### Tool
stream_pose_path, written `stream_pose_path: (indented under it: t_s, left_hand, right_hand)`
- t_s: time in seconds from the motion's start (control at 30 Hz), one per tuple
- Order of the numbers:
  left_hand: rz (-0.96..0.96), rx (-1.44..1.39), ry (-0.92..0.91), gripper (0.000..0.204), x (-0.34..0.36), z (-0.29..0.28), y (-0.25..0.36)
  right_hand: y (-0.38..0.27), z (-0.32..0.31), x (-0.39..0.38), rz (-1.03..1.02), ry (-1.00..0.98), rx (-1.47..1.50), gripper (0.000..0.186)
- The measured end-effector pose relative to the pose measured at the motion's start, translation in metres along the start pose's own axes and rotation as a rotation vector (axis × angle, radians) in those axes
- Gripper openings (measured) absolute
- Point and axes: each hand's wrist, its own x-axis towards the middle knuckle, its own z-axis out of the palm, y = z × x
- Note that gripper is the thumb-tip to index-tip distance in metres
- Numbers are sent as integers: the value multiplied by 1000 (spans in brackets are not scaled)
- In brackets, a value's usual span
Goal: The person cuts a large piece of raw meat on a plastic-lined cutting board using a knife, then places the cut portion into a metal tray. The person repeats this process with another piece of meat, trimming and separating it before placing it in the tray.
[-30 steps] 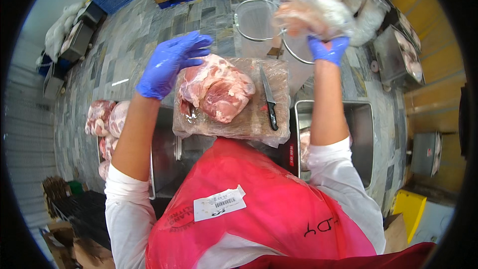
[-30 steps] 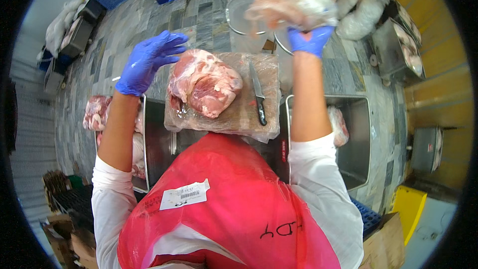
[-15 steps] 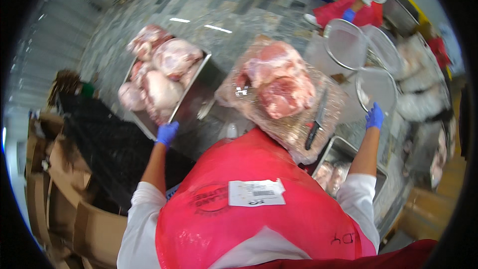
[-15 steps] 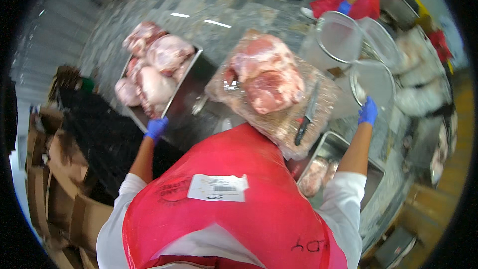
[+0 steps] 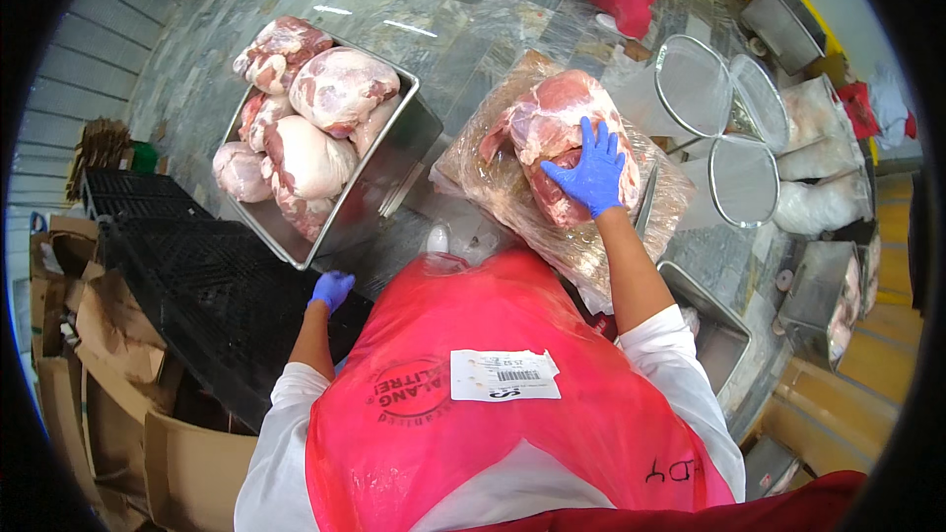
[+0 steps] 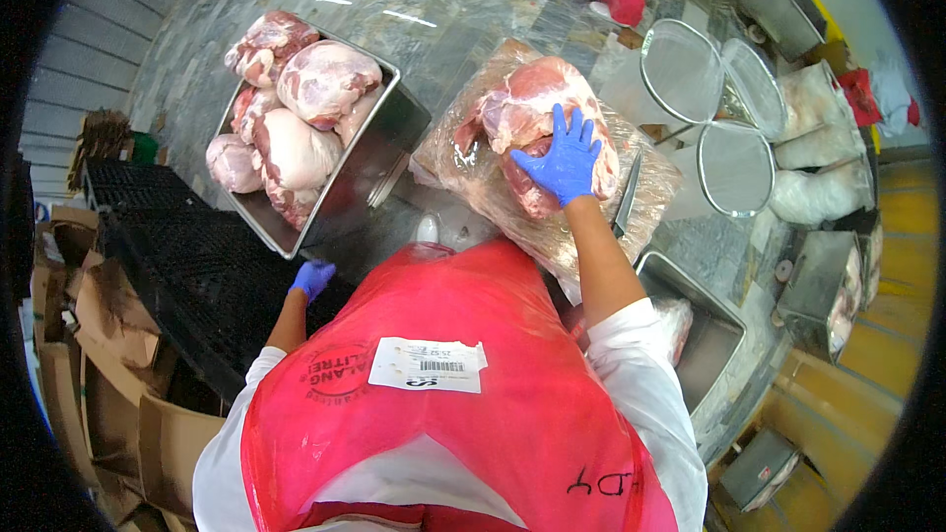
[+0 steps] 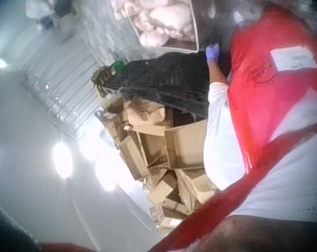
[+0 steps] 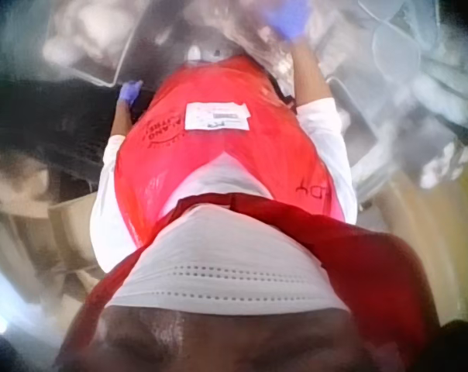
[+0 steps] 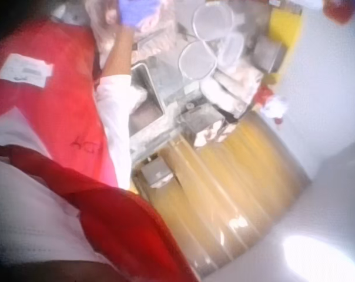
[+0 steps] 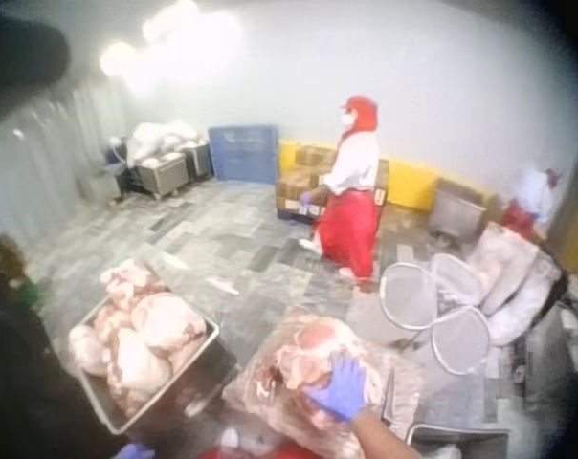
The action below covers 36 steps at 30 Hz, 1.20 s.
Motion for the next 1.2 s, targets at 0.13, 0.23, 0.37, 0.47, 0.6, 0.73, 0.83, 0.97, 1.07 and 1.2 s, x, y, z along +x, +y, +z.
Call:
stream_pose_path:
  t_s: [0.13, 0.23, 0.37, 0.47, 0.6, 0.73, 0.83, 0.97, 1.07, 1.2]
  left_hand:
    - [322, -86, 83, 44, 52, -48, 109]
    - [465, -107, 13, 42, 84, -77, 168]
    - [612, -281, -76, 42, 115, -76, 227]
    - [674, -222, -169, 52, 122, -76, 300]
    - [845, -180, -137, 72, 123, -65, 394]
    - [926, -112, -32, 84, 123, -45, 461]
    - [869, -118, -145, 79, 126, -37, 487]
    - [703, -185, -285, 62, 135, -22, 494]
    - [660, 46, -232, 49, 143, -9, 491]
    - [806, 444, -341, 31, 137, -21, 507]
  right_hand:
    - [-4, -4, 1, 49, -6, -32, 123]
    - [-5, -1, -1, 78, 26, -47, 125]
    - [-12, 5, 0, 129, 21, -58, 128]
    - [-8, 7, -2, 148, 11, -55, 128]
    - [-15, -2, 0, 101, 40, -55, 119]
    - [-1, -1, -1, 106, -3, 22, 109]
    - [31, -1, 6, 76, 51, 258, 82]
    - [73, 18, 4, 240, 209, 110, 61]
    - [117, 30, 1, 609, 108, 877, 64]
    - [143, 38, -17, 778, -149, 1801, 61]
